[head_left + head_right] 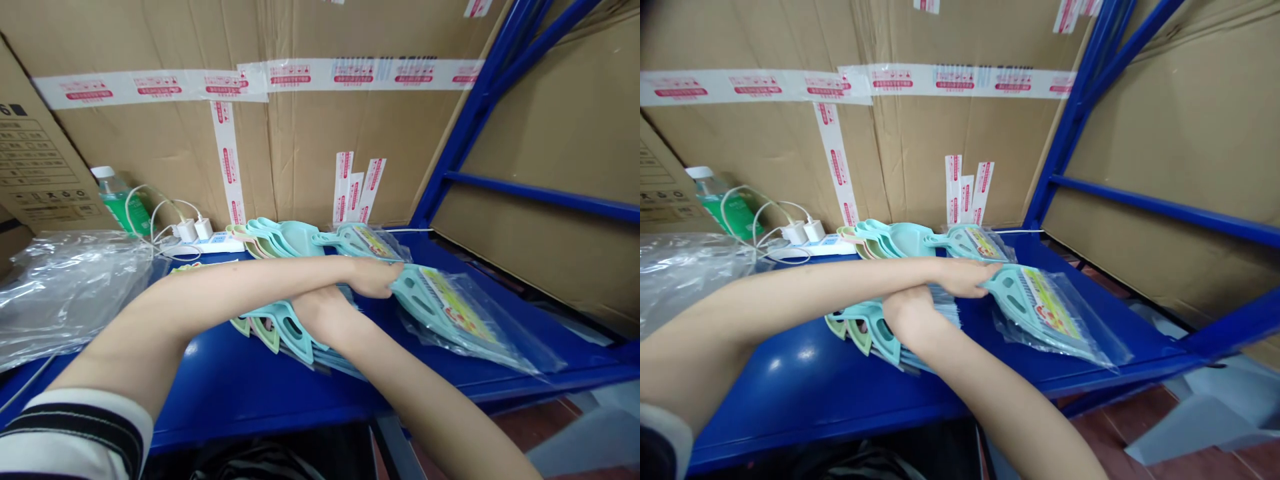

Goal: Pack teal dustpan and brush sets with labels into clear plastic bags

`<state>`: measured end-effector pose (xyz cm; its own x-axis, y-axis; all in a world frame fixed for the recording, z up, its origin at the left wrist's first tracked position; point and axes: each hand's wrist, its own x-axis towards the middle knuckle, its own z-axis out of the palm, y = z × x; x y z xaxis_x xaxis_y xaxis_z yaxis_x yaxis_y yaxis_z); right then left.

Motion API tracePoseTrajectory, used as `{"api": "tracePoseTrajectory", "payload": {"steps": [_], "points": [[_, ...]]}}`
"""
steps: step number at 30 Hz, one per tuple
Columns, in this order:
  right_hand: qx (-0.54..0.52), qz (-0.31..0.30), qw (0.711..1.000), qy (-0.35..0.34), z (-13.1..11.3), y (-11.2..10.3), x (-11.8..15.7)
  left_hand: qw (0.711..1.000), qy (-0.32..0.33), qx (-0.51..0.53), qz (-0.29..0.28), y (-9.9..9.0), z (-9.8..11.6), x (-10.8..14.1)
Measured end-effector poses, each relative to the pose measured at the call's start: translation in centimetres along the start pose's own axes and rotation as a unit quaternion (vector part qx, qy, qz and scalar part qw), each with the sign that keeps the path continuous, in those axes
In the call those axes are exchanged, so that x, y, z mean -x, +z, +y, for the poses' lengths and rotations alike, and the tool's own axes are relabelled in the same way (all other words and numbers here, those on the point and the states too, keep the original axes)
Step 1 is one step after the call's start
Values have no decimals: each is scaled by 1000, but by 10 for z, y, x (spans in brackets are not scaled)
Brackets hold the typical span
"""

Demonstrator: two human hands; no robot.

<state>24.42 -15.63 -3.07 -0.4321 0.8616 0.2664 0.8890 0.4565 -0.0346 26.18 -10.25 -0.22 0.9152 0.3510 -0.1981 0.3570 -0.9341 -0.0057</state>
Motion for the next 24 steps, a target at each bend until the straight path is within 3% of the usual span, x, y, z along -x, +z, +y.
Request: {"api": "tracePoseTrajectory", "payload": {"steps": [4,6,8,11,13,14,16,18,21,24], "points": [[39,-73,996,19,-3,-17,0,999,-7,19,37,-17,-14,23],[51,-70,996,-10,-4,-23,0,996,-25,30,82,-22,-27,44],[43,-45,995,-71,-5,-26,2,991,-37,31,128,-25,-43,71],[-6,14,979,-205,-8,-28,5,985,-83,22,148,-19,-65,119],[-64,94,958,-264,-7,-32,8,978,-117,9,173,-10,-74,153],[-95,147,950,-260,-5,-34,8,975,-128,5,182,-4,-77,169],[-143,248,944,-167,5,-38,7,967,-153,7,201,8,-77,201],[-143,291,946,4,20,-38,1,959,-179,19,221,20,-73,229],[-168,199,956,134,39,-30,-14,948,-203,26,242,34,-66,260],[-282,62,947,141,42,-18,-26,942,-208,24,263,45,-65,280]]}}
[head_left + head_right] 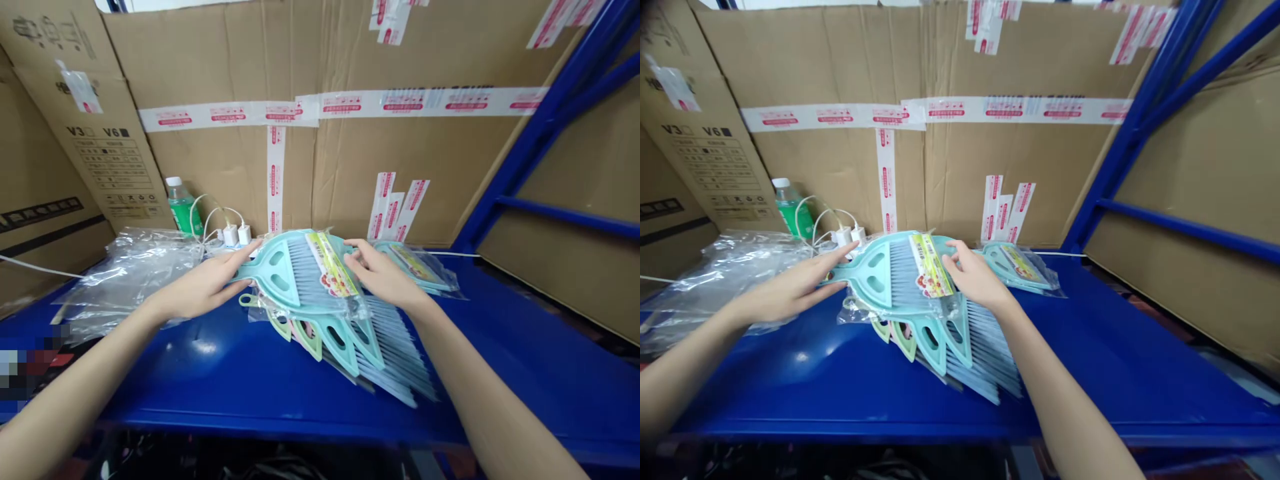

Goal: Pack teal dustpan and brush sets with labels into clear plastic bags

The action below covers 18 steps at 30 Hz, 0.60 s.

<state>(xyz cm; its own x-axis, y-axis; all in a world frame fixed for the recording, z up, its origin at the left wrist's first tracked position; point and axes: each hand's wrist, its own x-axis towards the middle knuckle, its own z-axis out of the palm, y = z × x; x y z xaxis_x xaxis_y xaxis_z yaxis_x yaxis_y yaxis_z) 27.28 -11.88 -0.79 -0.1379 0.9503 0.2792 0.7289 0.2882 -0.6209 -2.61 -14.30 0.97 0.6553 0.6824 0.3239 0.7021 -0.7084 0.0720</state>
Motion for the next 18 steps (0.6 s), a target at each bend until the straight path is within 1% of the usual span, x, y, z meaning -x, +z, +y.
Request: {"api": "tracePoseTrajectory", "payload": {"steps": [1,2,5,7,10,12,14,18], "points": [[-40,-35,999,9,-1,4,-1,1000,0,0,6,0,-3,5],[-80,-58,995,16,-4,8,-1,1000,1,0,9,1,-5,9],[-178,-87,980,13,-14,17,3,1000,1,-4,5,3,-11,18],[-205,-104,973,-9,-18,20,7,1000,1,-8,0,3,-13,21],[-190,-126,973,-27,-17,24,10,1000,0,-7,-1,3,-14,24],[-165,-125,978,-30,-14,27,10,1000,-5,-5,0,3,-13,24],[-140,-108,983,-43,-11,30,10,1000,-8,0,1,2,-13,24],[-85,-37,993,-67,-7,32,10,1000,-6,15,3,1,-13,23]]}}
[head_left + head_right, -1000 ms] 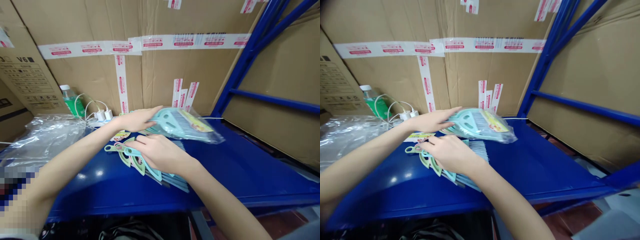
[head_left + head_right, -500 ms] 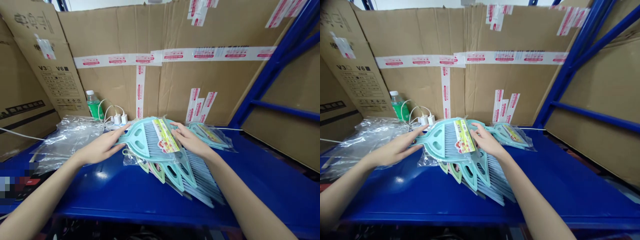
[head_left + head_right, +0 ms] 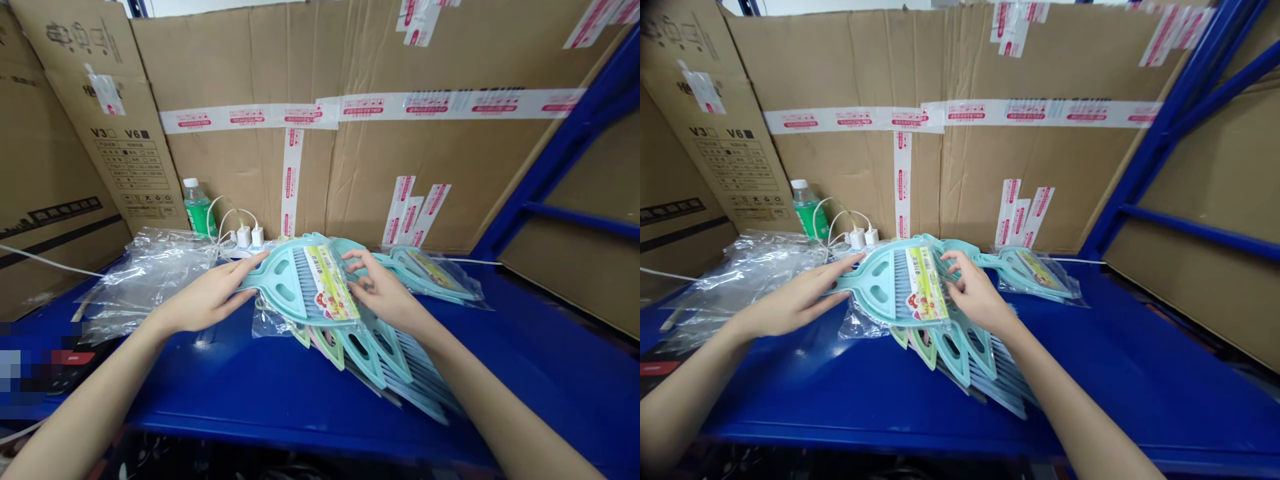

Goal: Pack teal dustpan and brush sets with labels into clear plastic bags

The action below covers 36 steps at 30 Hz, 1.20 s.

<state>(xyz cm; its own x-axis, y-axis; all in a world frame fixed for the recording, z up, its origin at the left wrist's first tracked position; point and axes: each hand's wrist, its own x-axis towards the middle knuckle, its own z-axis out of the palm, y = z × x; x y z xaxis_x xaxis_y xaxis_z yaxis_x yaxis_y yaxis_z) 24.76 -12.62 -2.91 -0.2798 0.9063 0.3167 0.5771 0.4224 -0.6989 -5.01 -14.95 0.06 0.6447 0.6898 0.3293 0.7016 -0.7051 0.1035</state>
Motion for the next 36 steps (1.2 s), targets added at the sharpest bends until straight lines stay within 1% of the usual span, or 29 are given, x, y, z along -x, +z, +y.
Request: {"api": "tracePoseTrajectory", "payload": {"steps": [2,4,6,9,13,19,21,25,29,30,31,33,34,35,36], "points": [[24,13,1000,-13,0,0,-1,1000,-5,2,1,-1,0,0],[27,5,999,-19,-2,1,-1,1000,-10,1,3,-1,-1,0],[2,-21,1000,-5,-3,2,-2,1000,-11,0,4,-1,-1,1],[-57,-64,996,34,-6,4,-2,1000,-9,-1,1,-1,-2,1],[-107,-76,989,66,-9,4,-1,1000,-7,-1,-2,-1,-2,1],[-129,-115,982,73,-8,3,0,1000,18,-8,1,0,-3,1],[-133,-117,981,74,-4,5,0,999,31,-13,5,1,-3,1],[-127,-99,985,54,5,9,-3,998,47,-28,8,4,-2,1],[-64,-95,993,21,13,8,-6,998,47,-42,9,0,-3,3],[-37,-81,996,12,15,6,-7,998,39,-48,12,-3,-5,4],[-6,-52,999,3,16,5,-9,998,27,-56,17,-7,-7,4],[62,28,998,-8,17,1,-14,996,-10,-80,37,-15,-12,7],[96,57,994,-7,17,0,-17,994,-33,-95,51,-18,-15,8],[132,62,989,-3,15,-1,-22,990,-60,-111,67,-22,-18,10],[164,46,985,2,12,-1,-27,984,-89,-127,84,-25,-21,11]]}}
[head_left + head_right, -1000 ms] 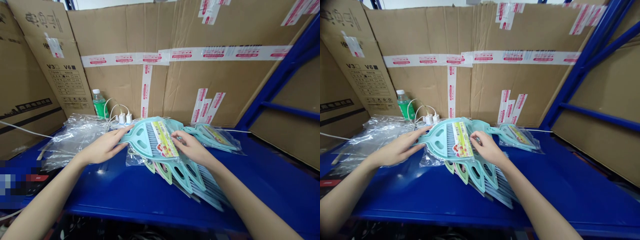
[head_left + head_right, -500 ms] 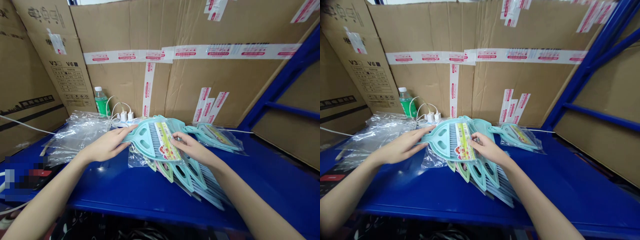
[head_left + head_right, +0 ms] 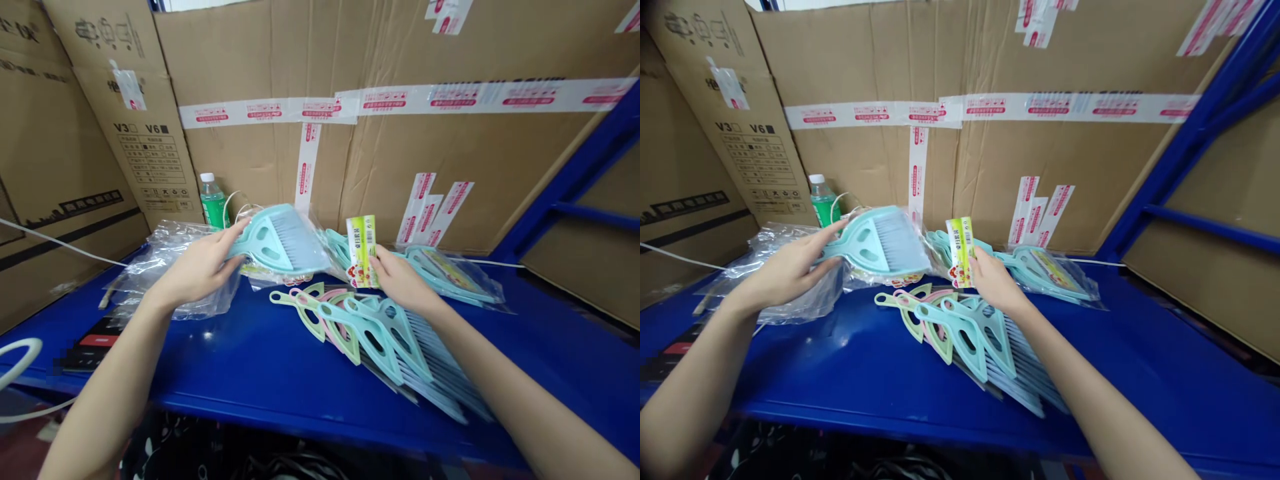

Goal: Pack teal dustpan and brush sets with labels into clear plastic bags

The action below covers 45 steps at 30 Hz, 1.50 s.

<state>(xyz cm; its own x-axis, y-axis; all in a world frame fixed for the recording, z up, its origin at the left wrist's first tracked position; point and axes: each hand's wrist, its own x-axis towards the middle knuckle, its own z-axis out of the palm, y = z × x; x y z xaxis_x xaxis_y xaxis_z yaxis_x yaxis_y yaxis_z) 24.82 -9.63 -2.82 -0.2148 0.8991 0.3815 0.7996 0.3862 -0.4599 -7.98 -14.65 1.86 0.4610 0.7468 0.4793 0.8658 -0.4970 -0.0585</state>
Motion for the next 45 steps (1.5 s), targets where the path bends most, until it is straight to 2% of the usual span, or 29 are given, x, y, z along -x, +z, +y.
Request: {"api": "tracePoseTrajectory", "payload": {"steps": [3,5,9,11,13,15,17,21,23,25,28,30,32,34,37,39,42,45], "points": [[71,-90,993,-17,-15,1,-22,995,-77,-50,35,-5,-7,2],[86,-111,989,-40,-28,7,-39,990,-113,-76,46,-8,-8,4],[106,-193,971,-91,-52,32,-68,979,-171,-108,33,-12,-5,6],[113,-214,964,-106,-59,47,-76,974,-189,-122,25,-14,-4,6],[116,-208,964,-118,-62,58,-81,971,-194,-137,26,-15,-6,7],[121,-177,969,-120,-61,61,-84,971,-186,-149,30,-15,-7,8],[128,-126,977,-112,-57,55,-84,973,-172,-154,24,-13,-7,8],[112,-13,988,-105,-49,23,-70,983,-132,-130,-12,-4,-1,5],[23,40,990,-136,-44,10,-54,990,-94,-103,-23,2,6,3],[-38,16,989,-144,-38,4,-36,996,-45,-74,-25,10,14,2],[-91,-40,990,-99,-24,7,-14,999,23,-45,-15,20,25,1],[-128,-44,989,-62,-12,12,-6,998,52,-34,-5,26,31,1],[-151,-44,986,-56,-4,15,-1,997,71,-21,2,31,33,2],[-138,-13,987,-77,-1,15,2,997,79,-4,7,33,34,2],[-56,93,989,-104,-5,12,7,996,81,24,13,33,32,2],[-30,111,988,-102,-9,7,8,996,82,44,15,32,32,2],[-98,26,992,-72,-13,0,7,994,85,62,18,32,31,2],[-203,-47,978,-15,-14,-1,6,994,84,65,16,32,32,2]]}}
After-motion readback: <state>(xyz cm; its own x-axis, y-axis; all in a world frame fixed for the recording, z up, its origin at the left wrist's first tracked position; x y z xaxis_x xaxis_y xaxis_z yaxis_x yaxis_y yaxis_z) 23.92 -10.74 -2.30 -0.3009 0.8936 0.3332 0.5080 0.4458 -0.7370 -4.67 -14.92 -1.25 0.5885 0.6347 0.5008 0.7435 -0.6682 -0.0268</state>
